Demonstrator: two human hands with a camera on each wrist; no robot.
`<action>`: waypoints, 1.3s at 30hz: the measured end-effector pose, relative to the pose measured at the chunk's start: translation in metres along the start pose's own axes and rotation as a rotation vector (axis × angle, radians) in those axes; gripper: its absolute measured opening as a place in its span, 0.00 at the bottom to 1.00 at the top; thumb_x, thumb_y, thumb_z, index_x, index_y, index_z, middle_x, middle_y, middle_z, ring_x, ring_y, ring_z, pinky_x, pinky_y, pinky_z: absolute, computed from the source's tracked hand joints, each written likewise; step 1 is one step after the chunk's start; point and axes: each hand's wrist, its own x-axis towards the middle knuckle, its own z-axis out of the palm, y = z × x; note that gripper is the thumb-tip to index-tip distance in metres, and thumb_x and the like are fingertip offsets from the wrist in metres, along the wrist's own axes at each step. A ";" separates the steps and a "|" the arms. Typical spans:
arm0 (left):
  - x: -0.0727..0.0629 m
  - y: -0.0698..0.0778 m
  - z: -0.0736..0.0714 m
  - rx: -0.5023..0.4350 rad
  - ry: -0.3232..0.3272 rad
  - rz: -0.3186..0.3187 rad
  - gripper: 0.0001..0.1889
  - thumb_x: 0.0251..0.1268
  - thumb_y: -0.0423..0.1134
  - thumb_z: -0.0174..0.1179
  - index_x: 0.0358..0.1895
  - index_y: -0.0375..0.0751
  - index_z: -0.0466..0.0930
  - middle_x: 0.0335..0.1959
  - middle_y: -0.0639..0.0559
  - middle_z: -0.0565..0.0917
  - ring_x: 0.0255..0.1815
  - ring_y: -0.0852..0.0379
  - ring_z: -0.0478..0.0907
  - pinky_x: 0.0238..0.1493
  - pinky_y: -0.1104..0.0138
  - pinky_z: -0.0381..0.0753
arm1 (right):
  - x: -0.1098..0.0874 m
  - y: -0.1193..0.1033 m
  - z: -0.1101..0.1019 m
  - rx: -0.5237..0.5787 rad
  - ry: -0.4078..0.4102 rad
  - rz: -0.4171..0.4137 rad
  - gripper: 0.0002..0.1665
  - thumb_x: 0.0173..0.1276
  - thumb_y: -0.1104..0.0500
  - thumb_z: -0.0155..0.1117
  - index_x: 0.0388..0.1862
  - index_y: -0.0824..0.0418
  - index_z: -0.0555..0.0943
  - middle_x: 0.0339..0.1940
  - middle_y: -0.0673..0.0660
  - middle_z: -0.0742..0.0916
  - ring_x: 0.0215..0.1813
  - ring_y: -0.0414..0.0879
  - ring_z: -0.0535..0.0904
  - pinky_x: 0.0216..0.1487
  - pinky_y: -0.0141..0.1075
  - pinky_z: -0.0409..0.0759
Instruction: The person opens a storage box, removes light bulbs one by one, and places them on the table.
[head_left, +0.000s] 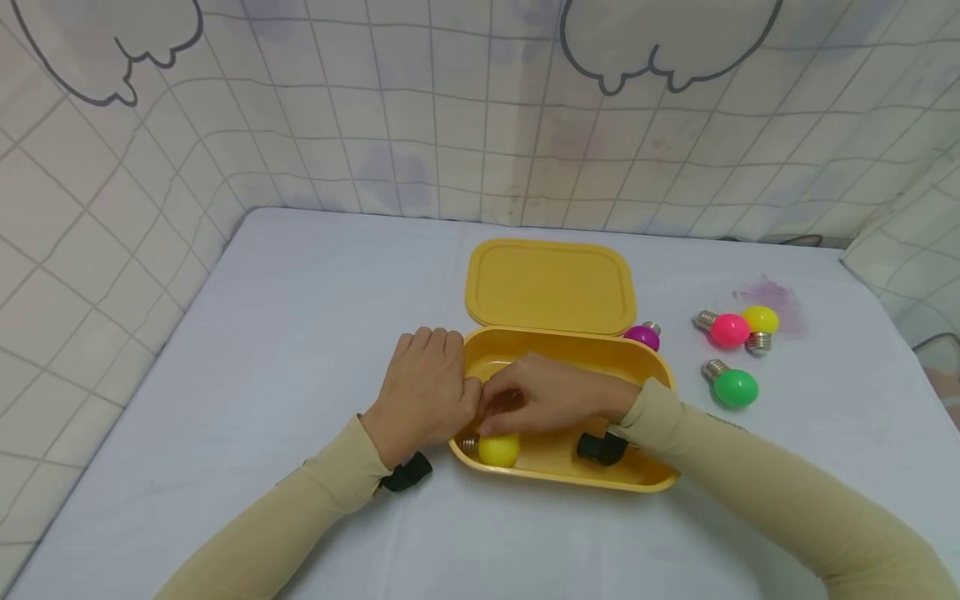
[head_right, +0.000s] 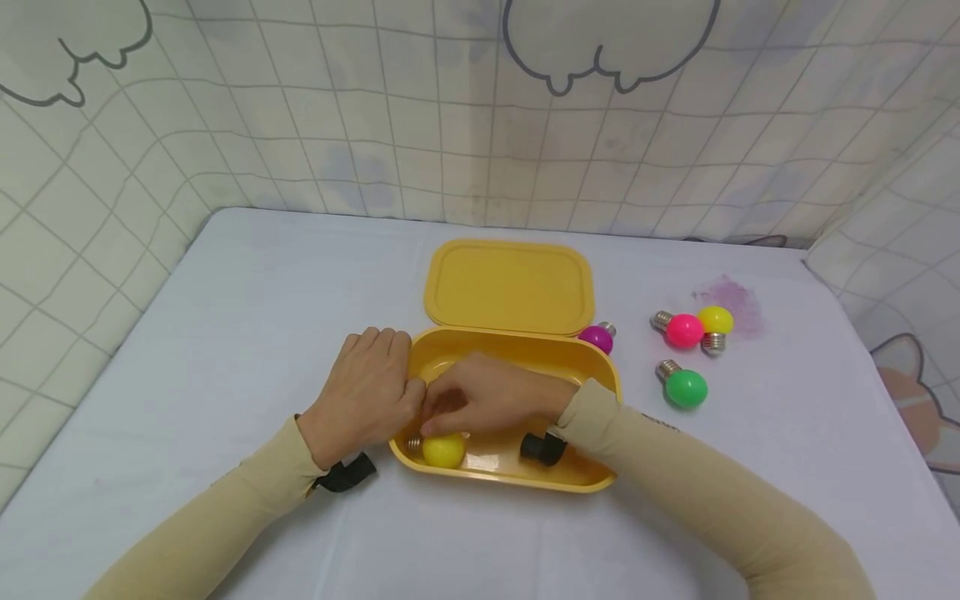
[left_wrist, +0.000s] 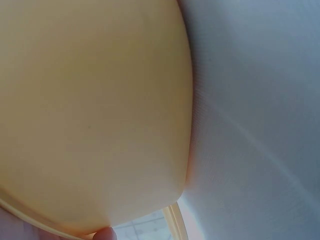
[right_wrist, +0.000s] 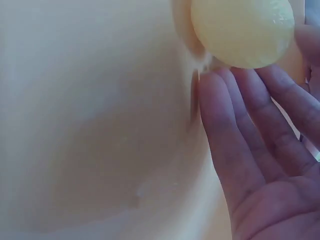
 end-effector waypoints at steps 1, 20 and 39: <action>0.000 0.000 0.000 0.001 0.003 0.002 0.11 0.61 0.42 0.51 0.27 0.39 0.65 0.22 0.50 0.65 0.27 0.51 0.62 0.34 0.62 0.58 | 0.000 0.001 0.000 0.020 -0.011 0.008 0.11 0.71 0.47 0.68 0.48 0.47 0.88 0.38 0.38 0.91 0.41 0.32 0.84 0.52 0.30 0.84; 0.000 0.000 -0.001 -0.019 0.003 -0.002 0.10 0.59 0.41 0.52 0.26 0.39 0.66 0.21 0.50 0.66 0.27 0.50 0.62 0.34 0.62 0.60 | -0.006 0.002 -0.008 0.183 -0.204 0.131 0.25 0.61 0.52 0.79 0.58 0.46 0.84 0.54 0.41 0.89 0.57 0.35 0.84 0.61 0.31 0.82; 0.000 0.001 0.000 0.013 -0.037 -0.008 0.11 0.64 0.43 0.51 0.28 0.40 0.65 0.23 0.50 0.66 0.29 0.51 0.62 0.36 0.62 0.60 | -0.033 -0.014 -0.028 0.082 -0.154 0.158 0.23 0.62 0.52 0.75 0.57 0.43 0.83 0.52 0.39 0.88 0.56 0.37 0.82 0.62 0.34 0.82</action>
